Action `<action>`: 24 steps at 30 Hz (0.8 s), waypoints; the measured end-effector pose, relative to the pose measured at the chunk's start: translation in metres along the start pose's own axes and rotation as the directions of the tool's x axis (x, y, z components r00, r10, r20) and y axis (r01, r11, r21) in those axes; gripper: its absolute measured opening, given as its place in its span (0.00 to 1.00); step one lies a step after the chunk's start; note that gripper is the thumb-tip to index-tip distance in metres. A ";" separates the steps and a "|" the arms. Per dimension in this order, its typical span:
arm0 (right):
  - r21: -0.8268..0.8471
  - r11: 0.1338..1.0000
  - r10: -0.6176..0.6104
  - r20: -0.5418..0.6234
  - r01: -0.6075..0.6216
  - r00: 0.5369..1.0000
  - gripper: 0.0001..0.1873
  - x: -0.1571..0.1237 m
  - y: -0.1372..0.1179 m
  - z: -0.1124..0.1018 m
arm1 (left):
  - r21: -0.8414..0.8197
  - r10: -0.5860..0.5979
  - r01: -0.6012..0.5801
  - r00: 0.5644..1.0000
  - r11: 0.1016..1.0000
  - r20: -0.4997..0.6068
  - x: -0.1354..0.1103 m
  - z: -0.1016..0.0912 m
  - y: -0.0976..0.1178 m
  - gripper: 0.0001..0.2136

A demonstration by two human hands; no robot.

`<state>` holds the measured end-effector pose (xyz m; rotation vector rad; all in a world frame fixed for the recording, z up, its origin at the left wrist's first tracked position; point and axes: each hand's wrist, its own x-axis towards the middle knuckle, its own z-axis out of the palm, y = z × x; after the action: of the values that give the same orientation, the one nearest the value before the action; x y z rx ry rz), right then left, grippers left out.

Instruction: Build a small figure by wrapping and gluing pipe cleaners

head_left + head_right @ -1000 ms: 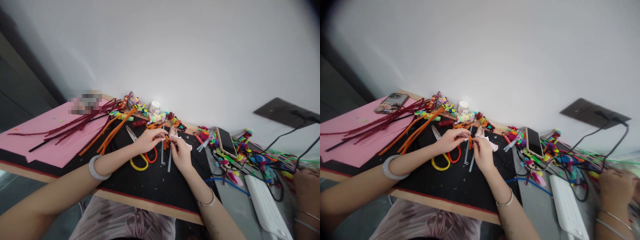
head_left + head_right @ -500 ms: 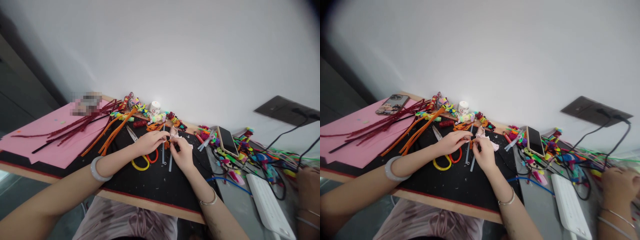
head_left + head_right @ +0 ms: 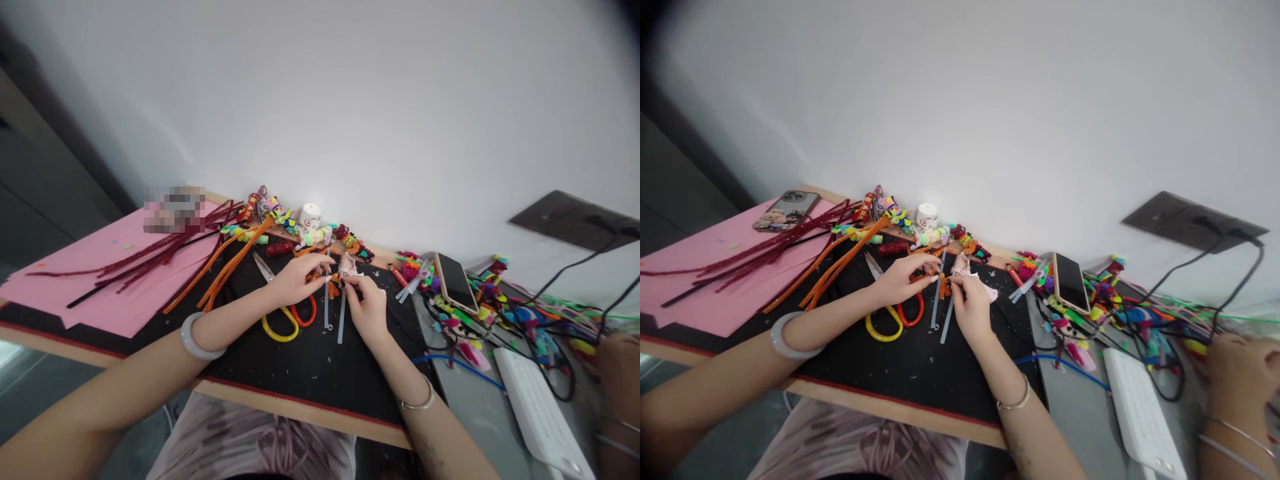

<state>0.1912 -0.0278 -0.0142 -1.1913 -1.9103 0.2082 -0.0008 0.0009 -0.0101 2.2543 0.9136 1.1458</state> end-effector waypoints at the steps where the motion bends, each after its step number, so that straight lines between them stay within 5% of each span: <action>1: 0.015 1.000 0.020 -0.003 -0.020 1.000 0.07 0.000 0.000 0.000 | 0.016 0.013 -0.013 1.000 1.000 0.023 0.000 0.000 -0.001 0.12; 9: 0.065 0.996 0.057 0.011 -0.058 0.998 0.07 0.000 -0.002 0.000 | 0.060 0.074 -0.083 0.988 0.995 0.138 0.003 0.000 -0.004 0.06; 24: -0.008 0.999 0.033 0.000 -0.033 0.999 0.06 0.000 -0.006 0.002 | -0.070 -0.100 0.095 0.993 0.993 -0.070 0.003 0.001 -0.002 0.07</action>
<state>0.1862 -0.0307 -0.0122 -1.2292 -1.8942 0.2192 0.0010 0.0045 -0.0102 2.1027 0.9878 1.2039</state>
